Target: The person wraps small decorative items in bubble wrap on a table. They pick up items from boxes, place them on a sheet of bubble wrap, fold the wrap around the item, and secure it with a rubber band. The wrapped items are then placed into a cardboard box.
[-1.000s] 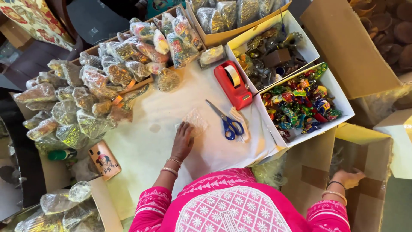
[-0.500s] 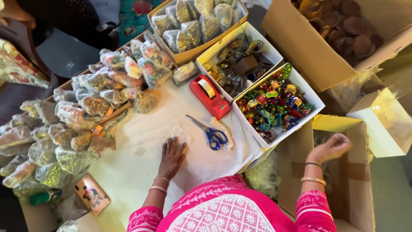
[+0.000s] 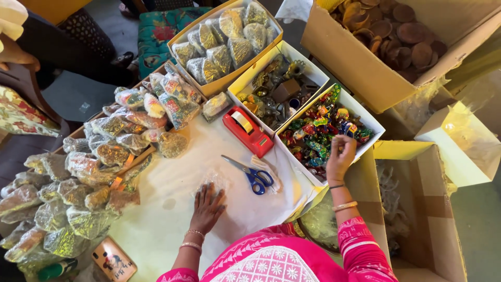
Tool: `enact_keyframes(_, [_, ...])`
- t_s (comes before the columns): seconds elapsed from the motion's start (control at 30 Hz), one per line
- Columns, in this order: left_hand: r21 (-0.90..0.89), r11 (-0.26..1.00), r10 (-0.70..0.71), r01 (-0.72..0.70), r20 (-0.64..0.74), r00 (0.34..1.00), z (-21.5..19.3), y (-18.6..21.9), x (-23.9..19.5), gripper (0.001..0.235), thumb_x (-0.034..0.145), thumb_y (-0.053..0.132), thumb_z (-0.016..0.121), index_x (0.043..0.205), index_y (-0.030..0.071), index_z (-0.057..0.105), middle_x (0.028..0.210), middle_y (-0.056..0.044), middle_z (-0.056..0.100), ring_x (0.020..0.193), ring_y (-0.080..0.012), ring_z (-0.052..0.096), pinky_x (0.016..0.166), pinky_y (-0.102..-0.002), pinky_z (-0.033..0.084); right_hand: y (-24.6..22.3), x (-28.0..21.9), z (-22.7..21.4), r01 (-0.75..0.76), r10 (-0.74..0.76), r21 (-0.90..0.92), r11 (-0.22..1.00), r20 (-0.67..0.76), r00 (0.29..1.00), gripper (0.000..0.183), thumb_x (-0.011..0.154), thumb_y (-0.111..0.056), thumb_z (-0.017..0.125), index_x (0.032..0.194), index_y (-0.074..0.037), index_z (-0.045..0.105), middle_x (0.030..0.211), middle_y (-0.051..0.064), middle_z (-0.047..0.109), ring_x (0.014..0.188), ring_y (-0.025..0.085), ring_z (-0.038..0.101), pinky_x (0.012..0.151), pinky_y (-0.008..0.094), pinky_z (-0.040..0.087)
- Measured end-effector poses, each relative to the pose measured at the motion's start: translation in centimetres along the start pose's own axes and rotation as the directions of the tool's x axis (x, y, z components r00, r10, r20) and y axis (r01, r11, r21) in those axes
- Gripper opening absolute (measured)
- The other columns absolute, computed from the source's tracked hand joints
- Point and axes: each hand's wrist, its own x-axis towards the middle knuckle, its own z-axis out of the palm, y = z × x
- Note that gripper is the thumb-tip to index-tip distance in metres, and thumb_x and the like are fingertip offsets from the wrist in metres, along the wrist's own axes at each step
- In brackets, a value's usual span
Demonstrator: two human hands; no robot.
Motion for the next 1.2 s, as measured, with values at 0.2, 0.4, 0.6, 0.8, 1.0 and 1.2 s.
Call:
enact_keyframes(0.2, [0.008,1.0,0.001,-0.001,-0.015,1.0,0.3,-0.1,-0.1,0.061,0.096,0.049,0.054,0.153,0.029,0.042,0.166,-0.013,0.019,0.154,-0.0335,0.01,0.123,-0.052,0.007,-1.1,0.9,1.8,0.05,-0.049,-0.012,0.999,0.096,0.994,0.014,0.106,-0.017,0.067,0.105,-0.004,0.062,0.096,0.003,0.053,0.083,0.014,0.051,0.079,0.028,0.046])
enact_keyframes(0.4, [0.001,1.0,0.01,-0.01,-0.058,0.998,0.1,0.0,0.0,0.064,0.095,0.049,0.053,0.154,0.029,0.039,0.166,-0.012,0.019,0.154,-0.0335,0.01,0.122,-0.051,0.006,-0.4,2.5,3.4,0.01,-0.008,-0.011,1.0,0.115,0.993,0.012,0.106,-0.015,0.068,0.103,-0.004,0.062,0.095,0.003,0.052,0.082,0.013,0.049,0.079,0.027,0.046])
enact_keyframes(0.6, [-0.006,1.0,0.003,-0.003,-0.031,1.0,-0.3,0.2,0.2,0.066,0.094,0.05,0.054,0.154,0.028,0.038,0.165,-0.012,0.019,0.153,-0.0333,0.009,0.121,-0.051,0.006,-1.0,4.6,8.3,-0.015,-0.003,0.071,0.997,0.25,0.968,0.007,0.098,-0.008,0.07,0.103,-0.004,0.066,0.096,0.005,0.06,0.083,0.013,0.058,0.077,0.025,0.052])
enact_keyframes(0.8, [0.004,1.0,0.029,-0.029,-0.075,0.997,-0.1,0.0,0.6,0.066,0.093,0.05,0.054,0.153,0.027,0.039,0.165,-0.012,0.021,0.153,-0.0354,0.011,0.12,-0.052,0.007,-2.2,5.2,15.2,0.254,-0.176,-0.038,0.966,0.62,0.764,0.017,0.089,-0.008,0.07,0.106,-0.009,0.071,0.103,0.011,0.065,0.102,0.031,0.063,0.093,0.039,0.052])
enact_keyframes(1.0, [0.014,1.0,0.019,-0.018,-0.083,0.996,-0.4,0.2,0.7,0.066,0.093,0.051,0.054,0.153,0.027,0.039,0.164,-0.012,0.021,0.151,-0.0356,0.013,0.119,-0.052,0.009,-1.1,5.9,22.4,0.413,-0.169,-0.098,0.905,0.809,0.563,0.033,0.086,-0.006,0.062,0.118,-0.011,0.068,0.11,0.011,0.061,0.108,0.035,0.06,0.09,0.042,0.053])
enact_keyframes(1.2, [0.008,1.0,0.021,-0.02,-0.094,0.995,-0.6,0.2,0.9,0.066,0.093,0.05,0.055,0.153,0.027,0.04,0.163,-0.012,0.023,0.151,-0.0352,0.015,0.12,-0.052,0.01,0.4,5.7,26.9,0.462,-0.241,-0.005,0.887,0.848,0.472,0.039,0.091,-0.006,0.051,0.126,-0.014,0.066,0.135,0.01,0.059,0.109,0.035,0.061,0.089,0.045,0.053])
